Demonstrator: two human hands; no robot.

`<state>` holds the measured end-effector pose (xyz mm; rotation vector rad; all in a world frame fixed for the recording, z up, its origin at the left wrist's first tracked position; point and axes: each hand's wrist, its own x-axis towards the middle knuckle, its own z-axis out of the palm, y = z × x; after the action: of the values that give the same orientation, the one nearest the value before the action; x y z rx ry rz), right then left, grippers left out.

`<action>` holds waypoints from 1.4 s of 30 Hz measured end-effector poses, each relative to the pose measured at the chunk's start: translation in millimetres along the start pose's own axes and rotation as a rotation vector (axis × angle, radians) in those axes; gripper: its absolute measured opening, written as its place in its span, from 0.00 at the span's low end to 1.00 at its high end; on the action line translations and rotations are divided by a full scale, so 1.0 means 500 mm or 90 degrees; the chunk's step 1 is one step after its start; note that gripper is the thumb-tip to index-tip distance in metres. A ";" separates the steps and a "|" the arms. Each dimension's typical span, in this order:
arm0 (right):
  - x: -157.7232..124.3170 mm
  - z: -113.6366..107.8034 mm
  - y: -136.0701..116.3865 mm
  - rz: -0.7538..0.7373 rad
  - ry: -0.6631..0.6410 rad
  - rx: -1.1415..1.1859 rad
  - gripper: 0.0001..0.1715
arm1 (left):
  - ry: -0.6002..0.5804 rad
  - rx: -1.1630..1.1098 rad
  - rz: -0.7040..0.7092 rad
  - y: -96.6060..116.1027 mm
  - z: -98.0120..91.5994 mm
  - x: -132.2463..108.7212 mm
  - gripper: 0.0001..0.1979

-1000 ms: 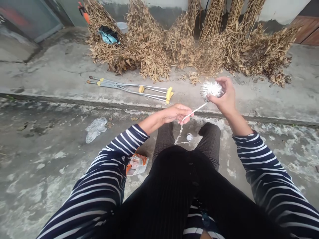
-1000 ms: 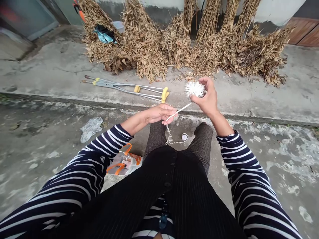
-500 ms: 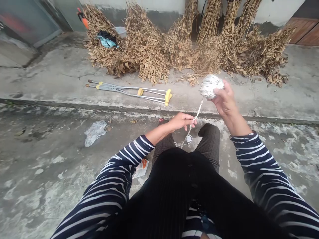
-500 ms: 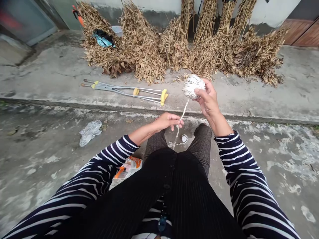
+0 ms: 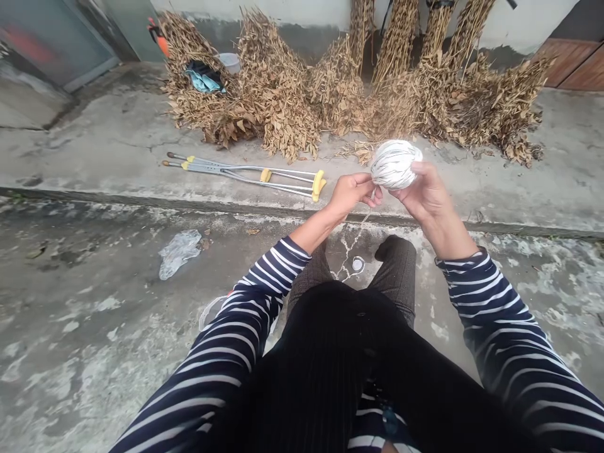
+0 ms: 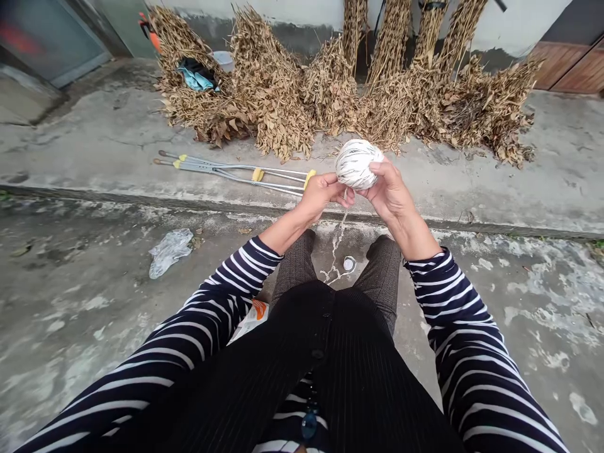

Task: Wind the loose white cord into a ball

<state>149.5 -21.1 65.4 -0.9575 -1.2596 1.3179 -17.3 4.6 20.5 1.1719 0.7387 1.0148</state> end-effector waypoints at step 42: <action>0.015 -0.015 0.034 0.032 -0.022 0.312 0.22 | 0.123 0.131 0.096 -0.018 -0.007 0.036 0.07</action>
<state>153.4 -11.2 48.6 -0.6211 -0.8767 1.5917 -11.2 22.0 11.5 1.3355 0.9352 1.2115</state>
